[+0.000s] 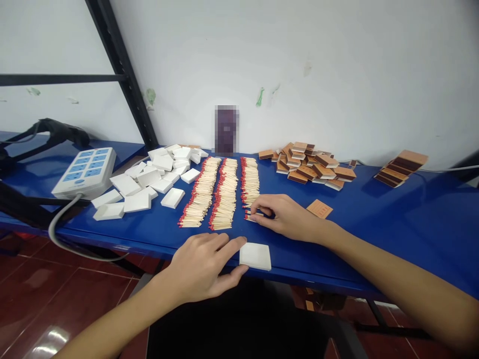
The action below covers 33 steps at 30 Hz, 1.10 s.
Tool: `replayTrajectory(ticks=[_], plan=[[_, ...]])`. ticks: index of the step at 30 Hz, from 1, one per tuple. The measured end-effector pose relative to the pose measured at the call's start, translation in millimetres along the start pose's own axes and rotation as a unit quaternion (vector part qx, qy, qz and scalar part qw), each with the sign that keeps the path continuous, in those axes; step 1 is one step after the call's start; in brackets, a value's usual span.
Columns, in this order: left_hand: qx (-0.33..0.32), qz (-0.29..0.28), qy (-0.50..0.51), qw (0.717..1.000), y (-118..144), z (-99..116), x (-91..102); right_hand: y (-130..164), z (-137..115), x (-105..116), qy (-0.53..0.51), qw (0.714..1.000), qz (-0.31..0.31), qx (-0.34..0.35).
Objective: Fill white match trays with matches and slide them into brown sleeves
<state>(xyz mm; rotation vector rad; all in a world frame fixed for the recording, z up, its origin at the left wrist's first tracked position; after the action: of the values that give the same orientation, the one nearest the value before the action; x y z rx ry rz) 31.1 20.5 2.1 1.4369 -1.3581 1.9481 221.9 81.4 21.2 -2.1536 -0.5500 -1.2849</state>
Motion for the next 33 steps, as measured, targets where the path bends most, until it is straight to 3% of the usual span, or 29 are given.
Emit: replayTrajectory(ticks=[33], plan=[[-0.006, 0.010, -0.008, 1.000, -0.6, 0.8, 2.3, 2.7, -1.3, 1.0, -0.033, 0.998, -0.018, 0.045]])
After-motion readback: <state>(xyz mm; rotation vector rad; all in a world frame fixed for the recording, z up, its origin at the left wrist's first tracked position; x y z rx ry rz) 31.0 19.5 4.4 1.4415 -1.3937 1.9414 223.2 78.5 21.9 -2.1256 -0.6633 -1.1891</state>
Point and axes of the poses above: each hand's wrist, its own y-axis away from the middle knuckle, its own x-axis out of the back of the hand, z = x × y, the point moved 4 cm from there along -y, towards the middle knuckle, and after that the axes turned 1 degree about x, right-handed, at the moved point
